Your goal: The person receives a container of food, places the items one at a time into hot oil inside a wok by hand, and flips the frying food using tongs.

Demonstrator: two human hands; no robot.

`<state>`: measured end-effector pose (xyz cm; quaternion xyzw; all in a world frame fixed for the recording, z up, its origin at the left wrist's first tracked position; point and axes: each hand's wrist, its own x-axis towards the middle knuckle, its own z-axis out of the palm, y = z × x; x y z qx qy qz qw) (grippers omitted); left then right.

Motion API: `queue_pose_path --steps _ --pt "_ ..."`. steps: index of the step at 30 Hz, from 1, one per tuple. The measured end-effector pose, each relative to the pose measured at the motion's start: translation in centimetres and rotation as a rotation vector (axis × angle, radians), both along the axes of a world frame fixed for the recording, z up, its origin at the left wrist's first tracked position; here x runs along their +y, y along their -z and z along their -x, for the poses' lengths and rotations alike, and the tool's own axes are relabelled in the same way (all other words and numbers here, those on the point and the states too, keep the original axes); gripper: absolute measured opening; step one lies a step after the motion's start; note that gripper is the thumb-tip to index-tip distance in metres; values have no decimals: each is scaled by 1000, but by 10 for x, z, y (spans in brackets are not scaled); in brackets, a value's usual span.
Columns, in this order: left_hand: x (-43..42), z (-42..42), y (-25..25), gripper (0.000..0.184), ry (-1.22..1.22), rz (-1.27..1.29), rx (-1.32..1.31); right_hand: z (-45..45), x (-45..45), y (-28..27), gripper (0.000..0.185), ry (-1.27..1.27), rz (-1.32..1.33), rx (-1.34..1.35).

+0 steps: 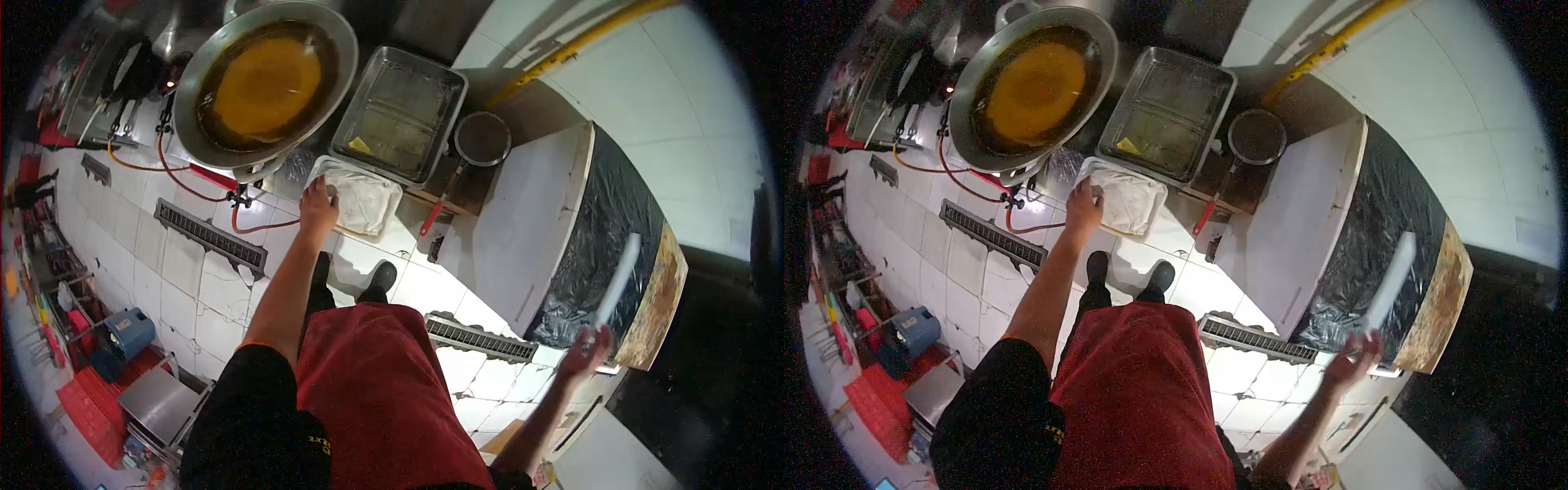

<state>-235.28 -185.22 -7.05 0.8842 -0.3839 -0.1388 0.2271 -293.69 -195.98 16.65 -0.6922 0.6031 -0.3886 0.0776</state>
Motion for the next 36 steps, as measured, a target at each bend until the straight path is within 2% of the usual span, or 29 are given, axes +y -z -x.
queue_pose_path --steps 1,2,4,6,8,9,12,14,16,18,20,21,23,26,27,29,30,32,33,34,35,36 --pt "-3 -3 -7 53 53 -39 -22 -26 10 3 34 -70 112 561" --pt "-4 -10 3 53 60 -46 -26 -31 17 21 32 -84 -39 343" --pt "-2 -26 29 48 185 93 -83 -49 28 13 33 -100 -125 515" --pt "-7 -28 26 43 203 66 -106 -58 36 14 36 -62 -172 526" --pt "-18 -23 -3 37 116 6 -88 -70 39 12 36 -60 -96 494" --pt "-18 -25 -4 29 139 72 -142 -79 39 10 35 -89 -76 493" --pt "-15 -19 -29 22 162 80 -187 -123 40 11 39 -276 -36 416" --pt "-8 -8 -58 22 142 160 -204 -163 40 17 40 -394 -227 261" --pt "3 11 -85 21 119 237 -225 -198 41 49 44 -513 -602 -88" --pt "18 37 -105 24 156 311 -83 -256 41 77 50 -591 -736 -294" --pt "36 62 -105 26 253 444 -99 -315 35 89 49 -717 -471 -198" --pt "41 71 -115 28 274 472 -89 -330 27 92 49 -731 -477 -198" --pt "49 82 -124 32 286 557 -30 -353 15 94 51 -848 -356 52" --pt "57 76 -133 39 404 629 -23 -340 -7 114 37 -1052 -367 85" --pt "59 72 -131 39 395 632 -25 -332 -6 111 32 -929 -501 -5" --pt "59 65 -121 48 91 613 80 -315 -4 79 29 -708 -756 -207" --pt "57 55 -95 53 -20 575 127 -305 -6 52 31 -608 -878 -321" --pt "47 31 -45 50 -92 445 367 -243 -23 36 38 -517 -680 -214" --pt "37 20 -31 50 -94 449 371 -187 -34 51 39 -431 -693 -634" --pt "26 12 -19 50 47 358 286 -147 -48 38 32 -370 -600 -471" --pt "20 12 -13 50 189 267 203 -155 -48 -14 24 -240 -597 -291" --pt "14 17 -15 50 196 271 211 -119 -61 -25 20 -26 -479 -39"
